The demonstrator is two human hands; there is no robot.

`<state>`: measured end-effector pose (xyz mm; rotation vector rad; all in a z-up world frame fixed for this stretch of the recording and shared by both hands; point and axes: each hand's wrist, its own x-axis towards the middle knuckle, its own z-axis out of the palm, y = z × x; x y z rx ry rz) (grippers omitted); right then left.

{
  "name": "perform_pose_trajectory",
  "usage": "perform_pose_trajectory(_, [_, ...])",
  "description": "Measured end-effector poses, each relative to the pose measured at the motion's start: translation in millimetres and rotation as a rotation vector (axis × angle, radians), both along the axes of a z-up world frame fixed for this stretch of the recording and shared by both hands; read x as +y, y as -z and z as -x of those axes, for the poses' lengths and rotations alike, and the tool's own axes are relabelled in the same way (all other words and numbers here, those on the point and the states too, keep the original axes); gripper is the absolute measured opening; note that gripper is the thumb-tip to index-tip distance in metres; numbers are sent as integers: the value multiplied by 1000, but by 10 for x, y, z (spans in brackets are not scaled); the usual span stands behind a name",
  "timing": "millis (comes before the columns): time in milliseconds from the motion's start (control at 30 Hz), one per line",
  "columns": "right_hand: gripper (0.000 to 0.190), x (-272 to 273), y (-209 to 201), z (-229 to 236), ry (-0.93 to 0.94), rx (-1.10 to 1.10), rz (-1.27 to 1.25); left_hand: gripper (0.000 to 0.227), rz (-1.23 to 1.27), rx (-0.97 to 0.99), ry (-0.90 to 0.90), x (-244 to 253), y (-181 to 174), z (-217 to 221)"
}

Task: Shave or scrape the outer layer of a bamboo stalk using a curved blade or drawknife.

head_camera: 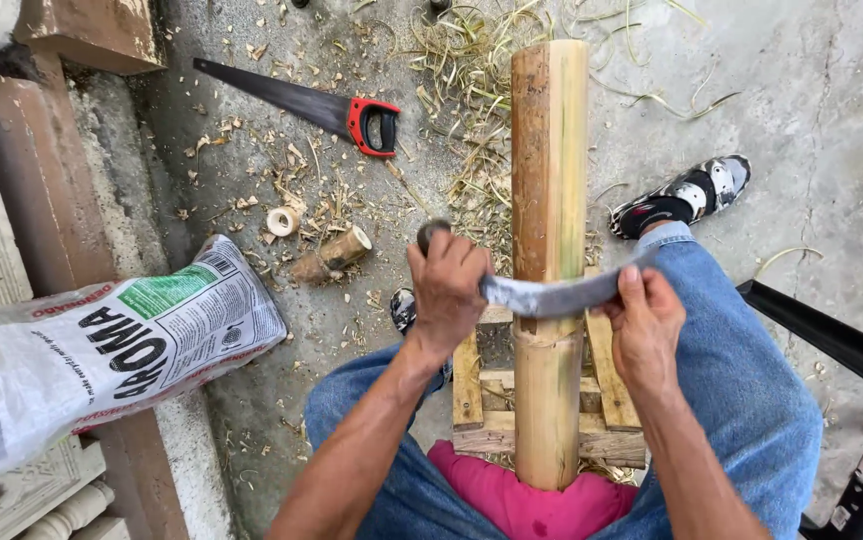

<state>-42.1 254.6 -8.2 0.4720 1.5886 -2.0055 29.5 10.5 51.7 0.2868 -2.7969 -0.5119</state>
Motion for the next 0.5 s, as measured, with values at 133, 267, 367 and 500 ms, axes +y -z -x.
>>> perform_pose_trajectory(133, [20, -293, 32, 441, -37, 32, -80, 28, -25, 22, 2, -273, 154, 422])
perform_pose_trajectory(267, [18, -382, 180, 662, 41, 67, 84, 31, 86, 87, 46, -453, 420, 693])
perform_pose_trajectory(367, [17, -598, 107, 957, 18, 88, 50, 31, 104, 106, 41, -627, 493, 928])
perform_pose_trajectory(500, [18, -832, 179, 1419, 10, 133, 107, 28, 91, 160, 35, -862, 529, 1322])
